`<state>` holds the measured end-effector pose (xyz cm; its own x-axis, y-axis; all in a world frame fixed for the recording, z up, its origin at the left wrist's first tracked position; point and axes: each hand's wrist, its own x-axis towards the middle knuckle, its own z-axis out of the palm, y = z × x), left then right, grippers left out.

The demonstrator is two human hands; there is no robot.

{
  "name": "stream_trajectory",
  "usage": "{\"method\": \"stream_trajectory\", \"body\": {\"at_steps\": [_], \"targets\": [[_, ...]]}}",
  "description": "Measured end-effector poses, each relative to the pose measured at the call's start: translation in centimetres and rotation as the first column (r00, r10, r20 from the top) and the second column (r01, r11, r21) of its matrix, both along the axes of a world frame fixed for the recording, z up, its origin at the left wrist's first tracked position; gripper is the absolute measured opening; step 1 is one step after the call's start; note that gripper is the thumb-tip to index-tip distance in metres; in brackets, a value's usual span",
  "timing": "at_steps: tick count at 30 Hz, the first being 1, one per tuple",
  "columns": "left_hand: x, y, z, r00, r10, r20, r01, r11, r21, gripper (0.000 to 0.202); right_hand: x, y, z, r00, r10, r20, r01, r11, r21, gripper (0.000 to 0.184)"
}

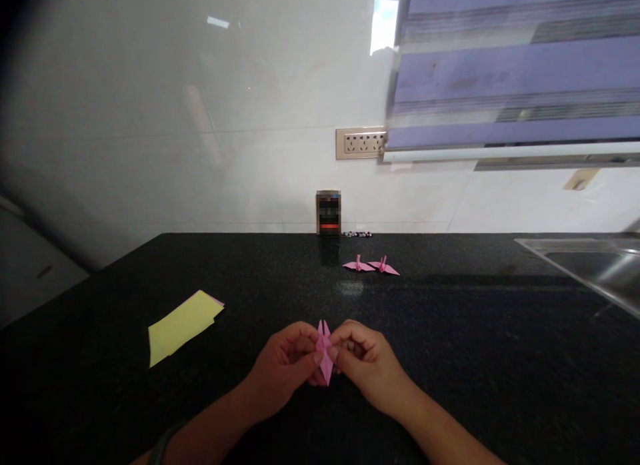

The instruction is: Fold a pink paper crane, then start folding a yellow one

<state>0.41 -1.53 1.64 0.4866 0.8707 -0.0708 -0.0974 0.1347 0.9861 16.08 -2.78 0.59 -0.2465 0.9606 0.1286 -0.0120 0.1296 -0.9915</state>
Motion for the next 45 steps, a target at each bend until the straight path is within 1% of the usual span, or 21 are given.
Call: {"method": "stream_trajectory", "body": {"at_steps": [3,7,10,13,16,19,22,24,25,26,27,28,30,31,33,35,37,41,45], "targets": [[0.0,-0.1,0.2,0.998,-0.013,0.065,0.015,1.0,-0.019,0.011,0.0,-0.1,0.2,0.995,0.071,-0.07,-0.072,0.997,-0.009,0.01],[0.0,-0.3,0.4,0.988,-0.023,0.15,0.028,0.999,-0.03,0.007,0.1,-0.2,0.0,0.976,0.124,-0.179,-0.123,0.992,0.016,0.001],[-0.1,-0.4,0.3,0.987,-0.022,0.161,0.029,0.999,-0.041,0.005,0.2,-0.3,-0.3,0.965,0.145,-0.218,-0.142,0.989,0.031,0.005],[-0.2,-0.4,0.1,0.986,-0.049,0.157,0.056,0.998,-0.042,0.005,0.4,-0.2,-0.4,0.967,0.158,-0.201,-0.154,0.987,0.034,0.006],[-0.2,-0.4,0.1,0.985,-0.069,0.156,0.079,0.995,-0.059,0.008,0.6,-0.1,-0.1,0.973,0.164,-0.16,-0.157,0.986,0.059,0.008],[-0.2,-0.2,0.0,0.983,-0.047,0.178,0.068,0.991,-0.115,0.019,0.7,-0.1,0.3,0.991,0.122,-0.045,-0.113,0.98,0.164,0.011],[-0.1,0.1,-0.3,0.991,-0.003,0.136,0.023,0.989,-0.146,0.029,0.7,-0.3,0.8,0.989,0.06,0.135,-0.101,0.94,0.327,0.015],[0.0,0.3,-0.5,0.996,-0.003,0.094,0.017,0.989,-0.146,0.027,0.6,-0.3,0.9,0.978,0.029,0.209,-0.111,0.912,0.395,0.018],[0.0,0.4,-0.7,0.996,-0.011,0.084,0.023,0.989,-0.145,0.024,0.6,-0.4,1.0,0.974,0.021,0.225,-0.114,0.906,0.408,0.018],[0.0,0.4,-0.7,0.997,-0.011,0.08,0.022,0.99,-0.142,0.022,0.6,-0.3,0.9,0.973,0.021,0.228,-0.113,0.909,0.401,0.017],[0.0,0.4,-0.8,0.997,-0.001,0.078,0.012,0.991,-0.132,0.02,0.6,-0.3,0.8,0.978,0.024,0.208,-0.102,0.923,0.371,0.016],[0.0,0.4,-0.8,0.997,0.01,0.074,-0.002,0.994,-0.114,0.019,0.5,-0.2,0.7,0.986,0.03,0.165,-0.082,0.945,0.318,0.015],[0.0,0.2,-0.7,0.998,0.029,0.055,-0.026,0.998,-0.057,0.016,0.6,-0.1,0.4,0.999,0.023,0.04,-0.029,0.986,0.163,0.015],[0.0,0.2,-0.6,0.999,0.038,0.039,-0.037,0.999,-0.028,0.015,0.6,0.0,0.2,1.0,0.011,-0.002,-0.011,0.996,0.088,0.016],[0.0,0.0,-0.4,0.998,0.057,0.005,-0.057,0.998,0.013,0.013,0.5,0.1,0.1,1.0,0.018,-0.013,-0.018,1.0,-0.015,0.014],[0.0,0.0,-0.4,0.998,0.068,-0.019,-0.067,0.997,0.029,0.013,0.5,0.2,0.2,0.998,0.049,0.033,-0.047,0.998,-0.045,0.014],[0.1,0.0,-0.4,0.997,0.069,-0.034,-0.068,0.997,0.038,0.013,0.4,0.1,0.3,0.995,0.067,0.067,-0.064,0.997,-0.045,0.016],[0.1,0.1,-0.7,0.994,0.072,-0.086,-0.066,0.995,0.076,0.014,0.4,0.0,0.3,0.992,0.081,0.094,-0.074,0.995,-0.068,0.016],[-0.1,0.3,-0.8,0.986,0.088,-0.143,-0.075,0.993,0.095,0.018,0.6,0.2,-0.1,0.993,0.049,0.109,-0.041,0.996,-0.079,0.016]]}}
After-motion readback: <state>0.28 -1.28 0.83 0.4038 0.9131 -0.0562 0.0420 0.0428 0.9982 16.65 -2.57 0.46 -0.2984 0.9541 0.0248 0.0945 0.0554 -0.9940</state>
